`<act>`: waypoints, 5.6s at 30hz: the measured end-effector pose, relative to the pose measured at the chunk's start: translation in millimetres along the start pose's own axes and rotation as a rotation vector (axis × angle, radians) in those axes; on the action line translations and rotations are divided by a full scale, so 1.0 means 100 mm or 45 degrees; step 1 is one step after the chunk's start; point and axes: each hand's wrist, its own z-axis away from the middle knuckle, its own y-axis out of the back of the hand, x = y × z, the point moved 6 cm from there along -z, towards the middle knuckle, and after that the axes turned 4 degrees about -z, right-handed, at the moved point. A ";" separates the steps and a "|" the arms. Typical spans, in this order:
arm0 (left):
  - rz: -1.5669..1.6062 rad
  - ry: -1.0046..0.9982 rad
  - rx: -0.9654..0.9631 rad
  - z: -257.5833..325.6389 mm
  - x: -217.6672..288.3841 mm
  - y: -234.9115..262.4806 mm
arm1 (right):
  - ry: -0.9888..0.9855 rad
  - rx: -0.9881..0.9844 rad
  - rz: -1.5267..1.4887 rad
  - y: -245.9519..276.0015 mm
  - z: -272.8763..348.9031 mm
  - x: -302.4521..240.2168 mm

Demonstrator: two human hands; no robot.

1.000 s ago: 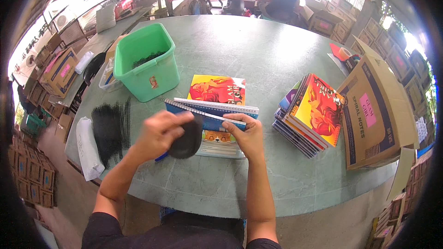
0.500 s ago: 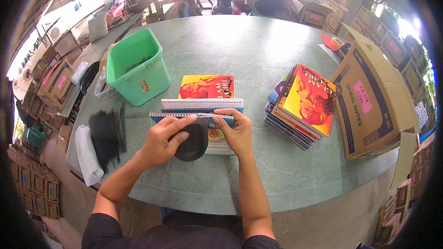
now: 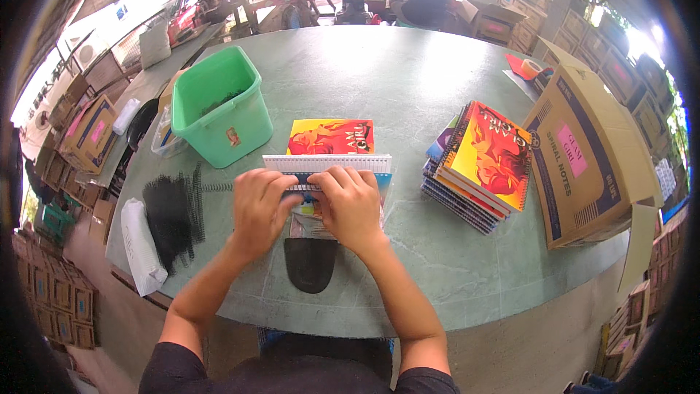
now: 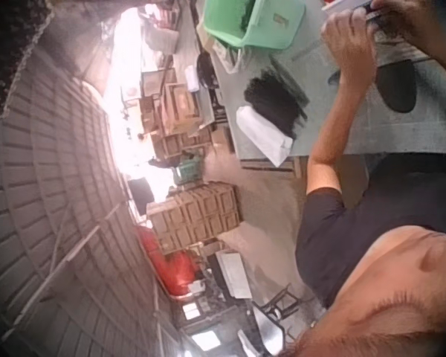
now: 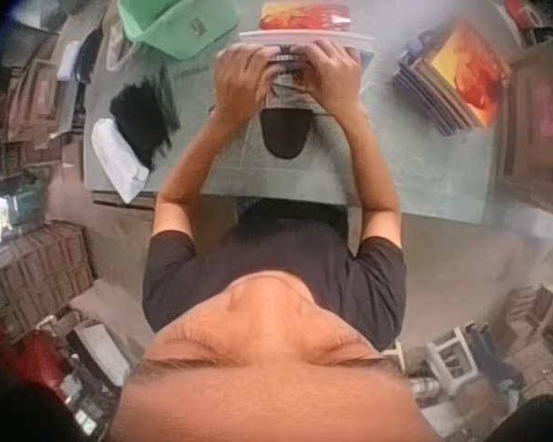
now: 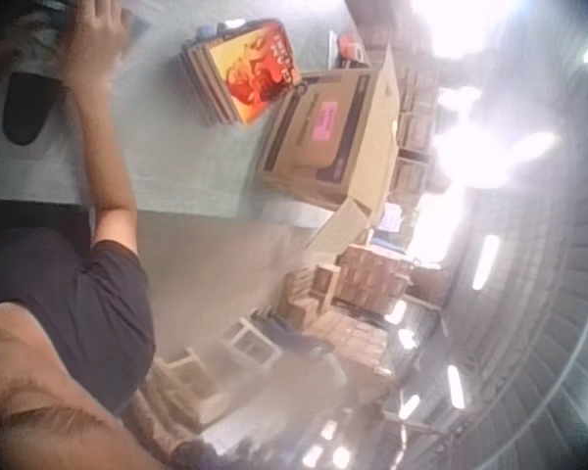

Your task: The person threads a black plastic spiral spine through the holes of several notebooks, using pliers to cut the excess spine and crimp the ends.

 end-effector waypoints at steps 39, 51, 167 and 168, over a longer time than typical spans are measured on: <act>0.198 0.004 -0.213 -0.18 -0.10 -0.18 | -0.185 0.079 -0.135 0.08 0.06 0.16; -0.124 -0.155 0.112 -0.06 0.20 0.00 | -0.202 -0.001 -0.275 0.08 0.07 0.20; 0.316 -0.004 -0.332 -0.48 0.31 -0.39 | -0.660 0.377 -1.340 -0.04 0.49 0.70; 0.321 -0.008 -0.323 -0.49 0.33 -0.39 | -0.753 0.287 -1.311 -0.08 0.52 0.75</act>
